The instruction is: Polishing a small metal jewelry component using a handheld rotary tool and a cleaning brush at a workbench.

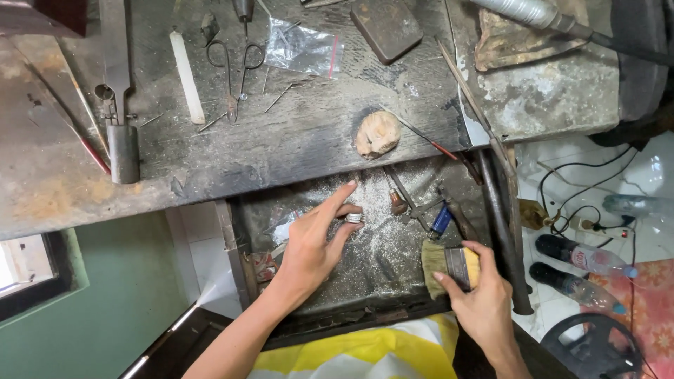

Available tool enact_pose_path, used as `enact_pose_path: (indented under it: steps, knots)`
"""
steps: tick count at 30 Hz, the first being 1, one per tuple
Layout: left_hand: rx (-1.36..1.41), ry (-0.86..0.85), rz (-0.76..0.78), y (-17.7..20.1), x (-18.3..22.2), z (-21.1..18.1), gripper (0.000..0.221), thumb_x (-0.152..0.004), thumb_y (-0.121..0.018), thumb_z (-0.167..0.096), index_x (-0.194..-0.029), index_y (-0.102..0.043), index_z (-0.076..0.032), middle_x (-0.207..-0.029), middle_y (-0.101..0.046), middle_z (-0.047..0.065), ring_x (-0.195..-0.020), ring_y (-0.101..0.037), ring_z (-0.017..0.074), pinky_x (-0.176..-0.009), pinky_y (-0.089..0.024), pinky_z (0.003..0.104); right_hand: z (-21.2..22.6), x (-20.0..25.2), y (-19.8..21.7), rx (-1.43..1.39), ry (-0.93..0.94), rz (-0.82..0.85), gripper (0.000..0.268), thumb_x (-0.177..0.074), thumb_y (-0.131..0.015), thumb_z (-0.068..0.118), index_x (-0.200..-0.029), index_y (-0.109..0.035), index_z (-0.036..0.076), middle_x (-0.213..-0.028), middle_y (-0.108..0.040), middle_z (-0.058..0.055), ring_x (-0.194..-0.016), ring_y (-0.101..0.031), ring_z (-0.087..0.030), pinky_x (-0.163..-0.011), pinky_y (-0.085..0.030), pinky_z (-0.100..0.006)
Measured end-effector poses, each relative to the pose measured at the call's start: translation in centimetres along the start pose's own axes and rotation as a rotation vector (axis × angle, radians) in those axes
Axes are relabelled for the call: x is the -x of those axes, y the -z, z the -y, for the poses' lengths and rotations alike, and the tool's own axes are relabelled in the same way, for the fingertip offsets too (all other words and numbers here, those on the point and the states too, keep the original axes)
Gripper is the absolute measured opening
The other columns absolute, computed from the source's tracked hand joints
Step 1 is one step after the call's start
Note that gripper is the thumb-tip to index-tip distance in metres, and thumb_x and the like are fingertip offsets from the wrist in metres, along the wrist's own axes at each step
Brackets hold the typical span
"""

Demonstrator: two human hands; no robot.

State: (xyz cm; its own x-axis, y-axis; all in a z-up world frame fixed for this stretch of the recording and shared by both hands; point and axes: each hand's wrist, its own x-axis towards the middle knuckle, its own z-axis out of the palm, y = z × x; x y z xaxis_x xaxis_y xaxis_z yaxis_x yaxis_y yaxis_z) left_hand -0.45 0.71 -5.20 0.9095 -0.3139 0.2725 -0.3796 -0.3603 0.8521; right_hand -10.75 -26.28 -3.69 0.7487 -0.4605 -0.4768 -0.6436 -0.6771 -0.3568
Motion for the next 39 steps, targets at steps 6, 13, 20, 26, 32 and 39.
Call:
enact_pose_path:
  steps: [6,13,20,26,32,39]
  knots:
    - [-0.024,0.063,0.179,-1.7,1.1,0.5,0.065,-0.095,-0.067,0.003,-0.152,-0.036,-0.002,-0.106,-0.075,0.022,-0.097,-0.074,0.0339,-0.090,-0.065,0.046,2.1,2.1,0.5,-0.294,0.699,-0.493,0.042,-0.092,-0.080,0.003,-0.124,-0.057,-0.010,-0.103,-0.073,-0.027,-0.082,-0.079,-0.028,-0.057,-0.065,-0.022]
    - [0.031,0.152,0.004,-2.5,1.0,1.7,0.036,-0.091,-0.073,-0.004,-0.125,-0.067,0.002,-0.114,-0.076,0.021,-0.093,-0.079,0.0301,-0.086,-0.066,0.039,8.5,-1.5,-1.2,-0.310,1.065,-0.291,0.030,-0.090,-0.076,-0.008,-0.119,-0.069,-0.009,-0.114,-0.076,-0.018,-0.089,-0.073,-0.028,-0.083,-0.062,-0.035]
    - [0.745,0.776,-0.321,-3.6,2.1,0.6,0.010,-0.090,-0.069,0.007,-0.098,-0.068,0.002,-0.098,-0.080,0.025,-0.093,-0.080,0.0311,-0.087,-0.067,0.038,9.7,-2.5,-1.6,-0.445,1.023,-0.226,0.038,-0.086,-0.076,-0.004,-0.122,-0.069,-0.006,-0.102,-0.076,-0.022,-0.085,-0.076,-0.032,-0.077,-0.064,-0.039]
    - [1.211,1.253,-0.444,-3.5,1.0,-1.5,0.016,-0.107,-0.048,-0.023,-0.101,-0.052,-0.008,-0.097,-0.068,0.019,-0.090,-0.064,0.0267,-0.076,-0.049,0.036,8.9,-2.0,-6.0,-0.480,1.053,-0.040,0.032,-0.095,-0.067,0.011,-0.121,-0.056,-0.005,-0.074,-0.069,-0.007,-0.046,-0.062,-0.011,-0.032,-0.054,-0.020]
    - [1.159,1.045,-0.411,-2.9,-0.3,-1.9,0.027,-0.101,-0.049,-0.011,-0.123,-0.060,0.002,-0.135,-0.069,0.027,-0.107,-0.073,0.0302,-0.097,-0.058,0.039,9.5,-2.4,-4.6,-0.414,0.994,-0.190,0.020,-0.097,-0.067,0.012,-0.108,-0.061,-0.004,-0.067,-0.063,-0.002,-0.044,-0.056,-0.010,-0.034,-0.050,-0.023]
    - [0.489,0.627,0.038,-2.8,0.6,-0.4,0.014,-0.102,-0.054,-0.014,-0.115,-0.052,-0.009,-0.121,-0.080,0.013,-0.109,-0.080,0.0197,-0.083,-0.062,0.030,9.3,-4.2,-1.0,-0.330,0.987,-0.337,0.023,-0.093,-0.074,0.018,-0.091,-0.061,0.000,-0.062,-0.060,0.000,-0.044,-0.050,-0.008,-0.039,-0.044,-0.026]
